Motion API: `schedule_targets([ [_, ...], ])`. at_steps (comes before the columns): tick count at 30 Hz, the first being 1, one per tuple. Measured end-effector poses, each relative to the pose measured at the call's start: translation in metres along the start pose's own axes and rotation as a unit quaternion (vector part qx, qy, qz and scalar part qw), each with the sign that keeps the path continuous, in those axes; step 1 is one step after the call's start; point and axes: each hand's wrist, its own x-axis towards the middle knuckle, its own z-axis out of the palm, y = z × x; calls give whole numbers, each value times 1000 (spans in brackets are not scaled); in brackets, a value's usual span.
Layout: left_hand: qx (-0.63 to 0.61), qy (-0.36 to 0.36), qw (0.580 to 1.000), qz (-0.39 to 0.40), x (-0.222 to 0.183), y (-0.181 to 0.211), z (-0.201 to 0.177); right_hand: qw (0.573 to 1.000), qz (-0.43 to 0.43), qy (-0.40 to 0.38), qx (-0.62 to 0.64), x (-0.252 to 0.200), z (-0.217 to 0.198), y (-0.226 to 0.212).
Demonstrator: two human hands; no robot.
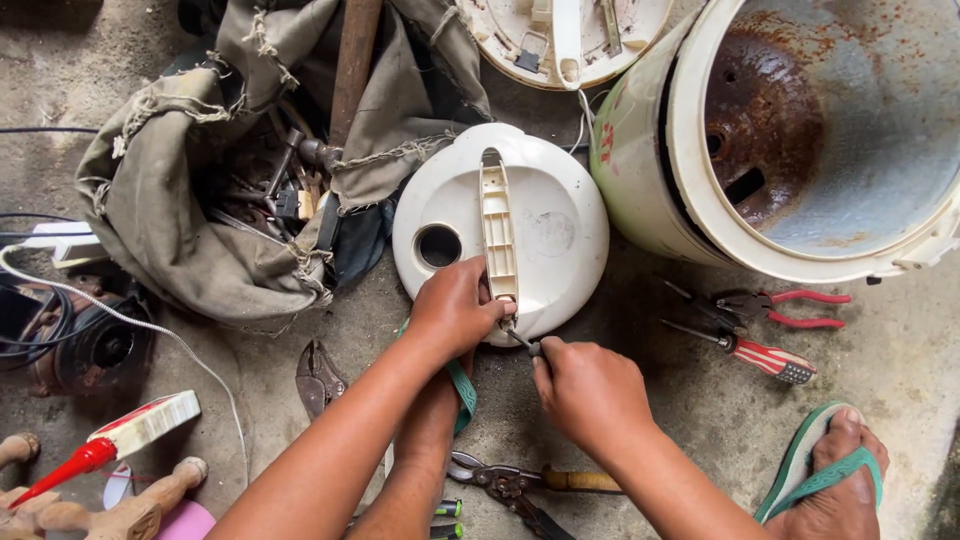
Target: The person sits on the ground and disassembles a rice cooker lid, using a screwdriver to pry and unscrew the inner metal plate and plastic handle from the lid. They flip the lid over, work around its rim, and set removed parts on the ground beside the cooker body.
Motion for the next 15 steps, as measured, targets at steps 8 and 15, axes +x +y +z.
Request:
schedule_targets([
  [8, -25, -22, 999, 16, -1, 0, -5, 969, 105, -212, -70, 62, -33, -19],
  [15, -8, -4, 999, 42, -2, -1, -6, 963, 100, -232, -93, 79, -33, -33],
])
